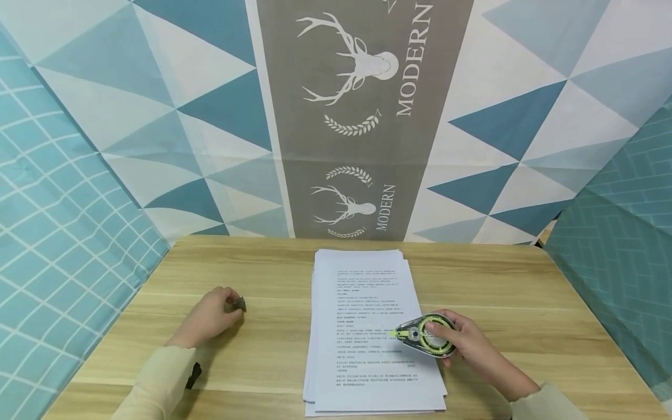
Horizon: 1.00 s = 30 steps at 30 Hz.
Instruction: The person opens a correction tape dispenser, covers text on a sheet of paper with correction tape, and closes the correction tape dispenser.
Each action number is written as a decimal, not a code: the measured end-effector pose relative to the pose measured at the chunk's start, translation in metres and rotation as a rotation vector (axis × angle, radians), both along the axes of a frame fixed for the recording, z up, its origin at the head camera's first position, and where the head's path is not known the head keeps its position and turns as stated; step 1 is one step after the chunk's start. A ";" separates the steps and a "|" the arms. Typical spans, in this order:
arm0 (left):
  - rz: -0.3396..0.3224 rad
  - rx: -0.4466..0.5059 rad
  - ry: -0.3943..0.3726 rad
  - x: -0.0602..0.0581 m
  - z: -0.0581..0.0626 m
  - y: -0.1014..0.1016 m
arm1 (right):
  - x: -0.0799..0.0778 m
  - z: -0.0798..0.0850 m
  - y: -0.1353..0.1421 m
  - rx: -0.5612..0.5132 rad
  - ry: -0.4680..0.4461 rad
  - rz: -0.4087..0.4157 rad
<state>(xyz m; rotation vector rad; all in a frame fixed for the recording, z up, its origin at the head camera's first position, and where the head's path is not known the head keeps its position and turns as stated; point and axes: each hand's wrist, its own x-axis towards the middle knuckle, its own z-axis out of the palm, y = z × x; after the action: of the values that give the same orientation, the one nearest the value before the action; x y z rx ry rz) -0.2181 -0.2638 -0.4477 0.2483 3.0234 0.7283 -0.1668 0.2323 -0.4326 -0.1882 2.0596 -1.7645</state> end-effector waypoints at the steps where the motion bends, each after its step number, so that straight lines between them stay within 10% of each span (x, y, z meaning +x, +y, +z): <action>1: 0.002 0.003 -0.001 0.000 0.001 0.001 | 0.000 0.000 0.000 0.001 -0.002 0.000; 30: -0.063 0.075 0.033 0.004 0.027 0.042 | -0.001 -0.001 -0.002 -0.013 -0.005 -0.028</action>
<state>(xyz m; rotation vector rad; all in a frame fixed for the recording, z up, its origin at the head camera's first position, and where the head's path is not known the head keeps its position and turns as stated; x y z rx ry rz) -0.2144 -0.2214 -0.4204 0.3593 3.0070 0.8417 -0.1680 0.2301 -0.4332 -0.1597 2.0570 -1.7935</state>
